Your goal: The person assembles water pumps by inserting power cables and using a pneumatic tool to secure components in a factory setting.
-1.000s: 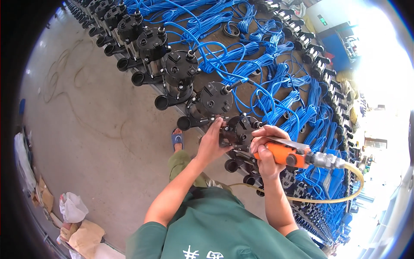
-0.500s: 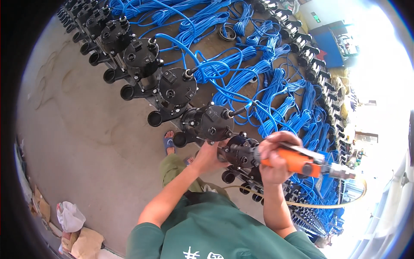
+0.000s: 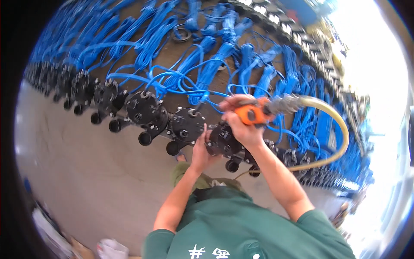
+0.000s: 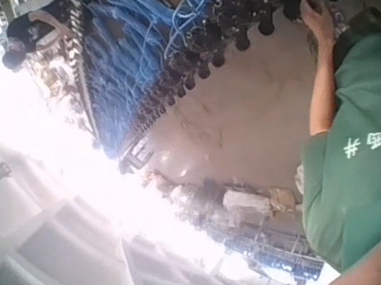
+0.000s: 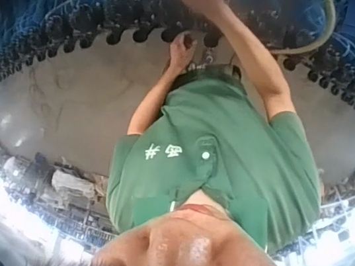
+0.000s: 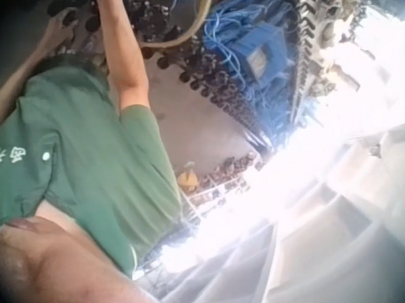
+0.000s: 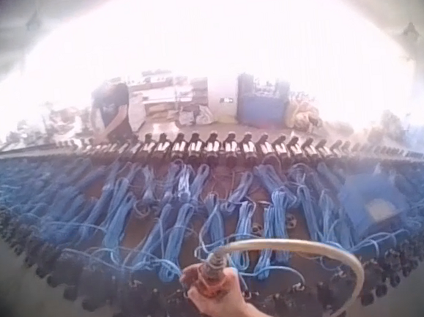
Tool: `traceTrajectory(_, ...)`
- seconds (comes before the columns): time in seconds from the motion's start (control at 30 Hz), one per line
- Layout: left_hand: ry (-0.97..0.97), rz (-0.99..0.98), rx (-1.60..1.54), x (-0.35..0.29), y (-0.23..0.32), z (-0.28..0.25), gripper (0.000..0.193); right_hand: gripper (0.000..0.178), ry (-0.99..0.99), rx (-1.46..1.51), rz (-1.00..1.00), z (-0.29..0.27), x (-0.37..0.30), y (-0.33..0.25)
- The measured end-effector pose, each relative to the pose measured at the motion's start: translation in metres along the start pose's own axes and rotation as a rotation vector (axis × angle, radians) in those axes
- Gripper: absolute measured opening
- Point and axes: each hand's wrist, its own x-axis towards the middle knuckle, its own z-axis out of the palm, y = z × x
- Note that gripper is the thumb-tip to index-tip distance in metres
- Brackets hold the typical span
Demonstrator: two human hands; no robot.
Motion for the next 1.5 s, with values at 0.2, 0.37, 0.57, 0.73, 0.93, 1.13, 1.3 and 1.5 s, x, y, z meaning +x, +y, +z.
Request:
traceTrajectory(0.2,0.128,-0.036,0.293,-0.009,0.034,0.001,0.099,0.037,-0.03,0.187,-0.155,-0.013,0.0,-0.06)
traceTrajectory(0.37,0.109,-0.216,0.279,-0.065,0.047,0.014,0.055,0.03,0.094,0.182,-0.192,-0.059,-0.034,-0.06)
traceTrajectory(0.57,-0.134,-0.107,0.303,-0.077,0.016,0.05,0.036,0.021,0.026,0.015,-0.212,-0.055,-0.041,-0.014)
traceTrajectory(0.73,-0.027,-0.027,0.368,-0.07,0.012,0.073,0.026,0.034,-0.048,-0.068,-0.281,-0.06,-0.035,-0.012)
traceTrajectory(0.93,0.108,0.026,0.401,-0.058,0.03,0.089,0.016,0.045,-0.09,0.033,-0.266,-0.073,-0.06,-0.041)
traceTrajectory(1.13,0.015,0.082,0.465,-0.07,0.011,0.088,0.018,0.039,-0.082,0.11,-0.219,-0.092,-0.106,-0.06)
traceTrajectory(1.3,0.088,0.12,0.473,-0.078,-0.001,0.093,0.017,0.03,-0.095,0.089,-0.138,-0.092,-0.107,-0.048)
traceTrajectory(1.5,0.098,0.141,0.492,-0.076,-0.004,0.092,0.015,0.025,-0.095,0.12,-0.116,-0.085,-0.109,-0.039)
